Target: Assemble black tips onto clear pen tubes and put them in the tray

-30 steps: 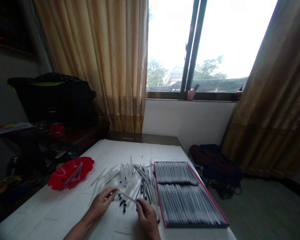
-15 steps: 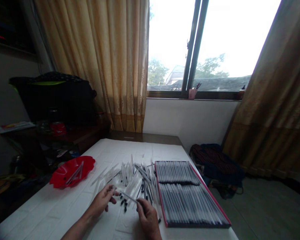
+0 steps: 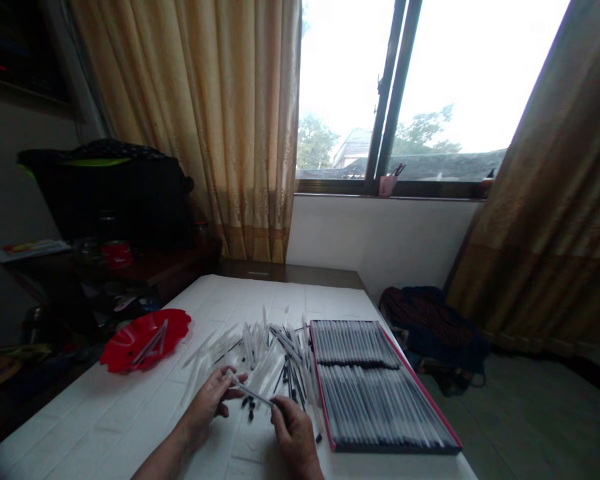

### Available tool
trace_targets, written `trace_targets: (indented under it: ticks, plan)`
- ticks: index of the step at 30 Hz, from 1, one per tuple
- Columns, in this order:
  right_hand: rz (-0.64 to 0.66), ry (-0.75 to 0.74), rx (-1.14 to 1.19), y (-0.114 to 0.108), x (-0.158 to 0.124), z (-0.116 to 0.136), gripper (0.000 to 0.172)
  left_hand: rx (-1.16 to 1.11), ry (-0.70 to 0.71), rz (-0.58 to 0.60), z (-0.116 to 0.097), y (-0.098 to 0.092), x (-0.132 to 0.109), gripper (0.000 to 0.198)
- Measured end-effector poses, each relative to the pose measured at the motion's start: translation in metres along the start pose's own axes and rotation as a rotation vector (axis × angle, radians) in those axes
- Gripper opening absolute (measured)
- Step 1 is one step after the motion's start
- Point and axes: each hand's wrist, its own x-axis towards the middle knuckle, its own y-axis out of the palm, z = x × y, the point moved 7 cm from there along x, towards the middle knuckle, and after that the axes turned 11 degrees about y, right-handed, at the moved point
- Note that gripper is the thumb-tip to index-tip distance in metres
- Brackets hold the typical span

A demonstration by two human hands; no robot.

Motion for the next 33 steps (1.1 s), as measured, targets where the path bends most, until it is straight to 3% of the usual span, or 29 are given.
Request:
trace_targets:
  ticks: [5,17,23,29,33]
  plan:
    - [-0.043,-0.007,-0.027,-0.001,-0.001,-0.003,0.035,0.014,0.002,0.019,0.002,0.003,-0.004,0.054]
    - [0.015,-0.132,-0.031,-0.001,-0.001,0.007,0.025,-0.004,-0.027,-0.021,0.02,-0.002,-0.014,0.053]
    - [0.064,-0.108,-0.016,-0.001,0.0,0.009,0.026,-0.032,-0.038,-0.045,0.019,0.005,-0.02,0.053]
    - [0.205,-0.057,-0.252,-0.006,0.0,0.01,0.024,0.132,-0.013,0.061,0.02,0.012,-0.023,0.048]
    - [0.287,-0.034,-0.419,-0.008,-0.005,0.009,0.022,0.313,-0.013,0.229,0.024,0.009,-0.022,0.034]
